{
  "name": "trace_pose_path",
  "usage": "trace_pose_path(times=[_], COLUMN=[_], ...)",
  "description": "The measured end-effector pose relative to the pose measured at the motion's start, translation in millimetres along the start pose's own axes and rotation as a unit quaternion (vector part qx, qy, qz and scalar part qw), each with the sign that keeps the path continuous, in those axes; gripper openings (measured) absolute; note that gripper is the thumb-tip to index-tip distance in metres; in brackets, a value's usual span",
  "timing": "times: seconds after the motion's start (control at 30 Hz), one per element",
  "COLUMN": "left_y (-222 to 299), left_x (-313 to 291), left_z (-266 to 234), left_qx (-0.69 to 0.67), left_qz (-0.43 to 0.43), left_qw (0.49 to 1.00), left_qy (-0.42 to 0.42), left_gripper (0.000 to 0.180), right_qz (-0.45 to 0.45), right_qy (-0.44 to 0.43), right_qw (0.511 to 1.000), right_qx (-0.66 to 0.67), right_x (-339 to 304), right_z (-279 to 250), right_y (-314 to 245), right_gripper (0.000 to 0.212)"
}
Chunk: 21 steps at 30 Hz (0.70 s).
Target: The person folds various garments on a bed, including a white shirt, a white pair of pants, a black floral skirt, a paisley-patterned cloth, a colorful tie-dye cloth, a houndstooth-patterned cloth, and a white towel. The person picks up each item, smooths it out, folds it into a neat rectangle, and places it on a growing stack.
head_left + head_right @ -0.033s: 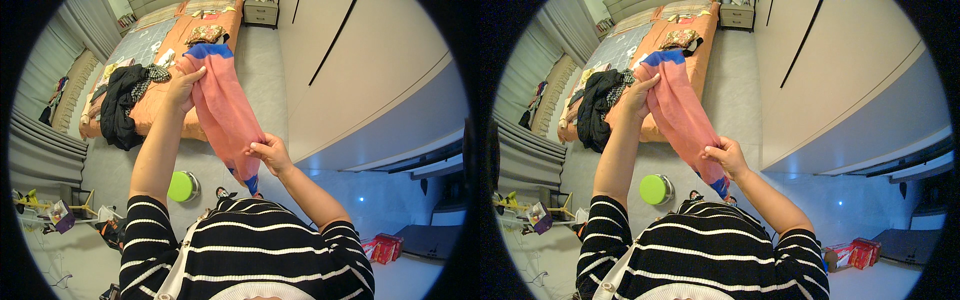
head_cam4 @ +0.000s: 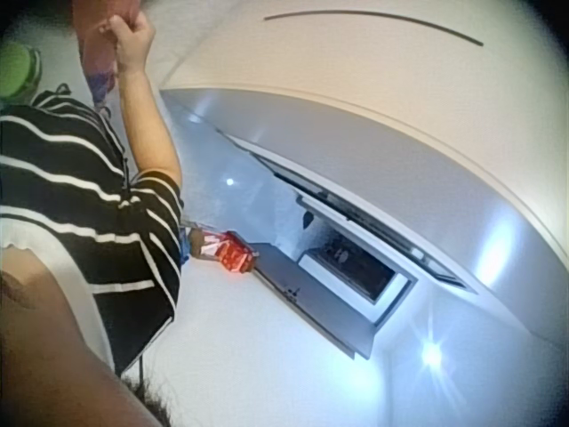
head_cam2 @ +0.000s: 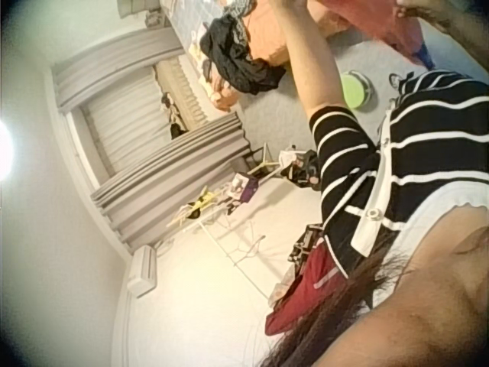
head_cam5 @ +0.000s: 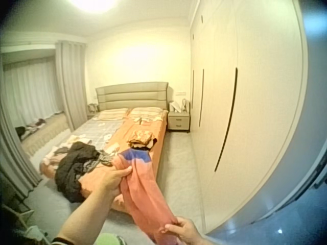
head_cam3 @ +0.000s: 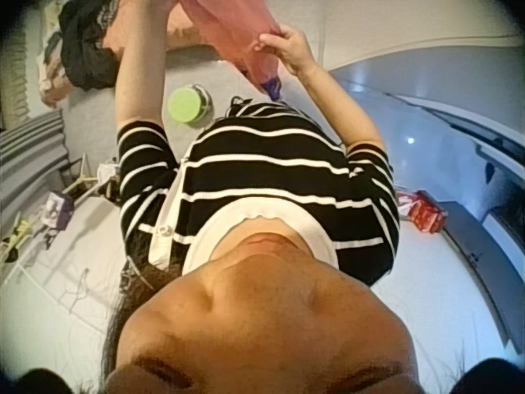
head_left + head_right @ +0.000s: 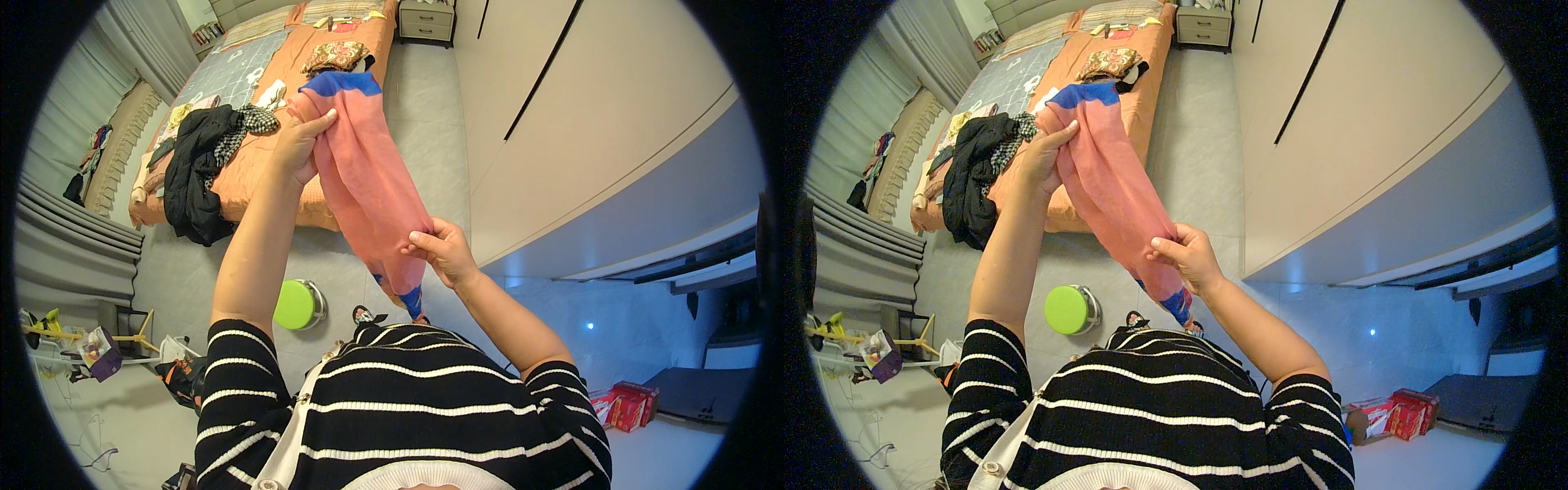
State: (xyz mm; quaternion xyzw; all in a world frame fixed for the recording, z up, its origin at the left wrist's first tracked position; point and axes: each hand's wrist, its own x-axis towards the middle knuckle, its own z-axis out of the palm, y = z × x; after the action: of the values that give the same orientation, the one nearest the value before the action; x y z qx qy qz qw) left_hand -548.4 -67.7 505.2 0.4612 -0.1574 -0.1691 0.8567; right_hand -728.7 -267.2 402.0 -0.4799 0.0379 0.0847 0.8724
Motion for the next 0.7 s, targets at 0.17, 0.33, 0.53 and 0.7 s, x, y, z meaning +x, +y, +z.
trace_pose_path(times=[0.17, 0.33, 0.53, 0.7], left_y=[0.1, 0.1, 2.2, 4.7], left_x=[-0.4, -1.1, -3.2, -6.5], left_z=[-0.5, 0.1, 2.5, 2.0], left_qx=[-0.013, -0.005, -0.010, 0.001], left_qz=[-0.012, -0.005, -0.015, -0.033], left_qw=[1.000, 1.000, 1.000, 0.999], left_qy=[-0.001, 0.001, -0.006, -0.040], left_gripper=[0.039, 0.039, 0.037, 0.036], right_qz=[0.008, 0.007, 0.002, 0.025], right_qy=[0.003, 0.005, 0.001, 0.012], right_qw=[1.000, 1.000, 1.000, 0.998], right_qx=[0.001, 0.000, -0.002, -0.061], right_x=[1.0, 0.8, -0.5, 2.1], right_z=[-1.6, -0.5, -1.0, -7.0], right_y=[1.7, 4.7, 5.5, 7.1], right_gripper=[0.013, 0.013, 0.013, 0.039])
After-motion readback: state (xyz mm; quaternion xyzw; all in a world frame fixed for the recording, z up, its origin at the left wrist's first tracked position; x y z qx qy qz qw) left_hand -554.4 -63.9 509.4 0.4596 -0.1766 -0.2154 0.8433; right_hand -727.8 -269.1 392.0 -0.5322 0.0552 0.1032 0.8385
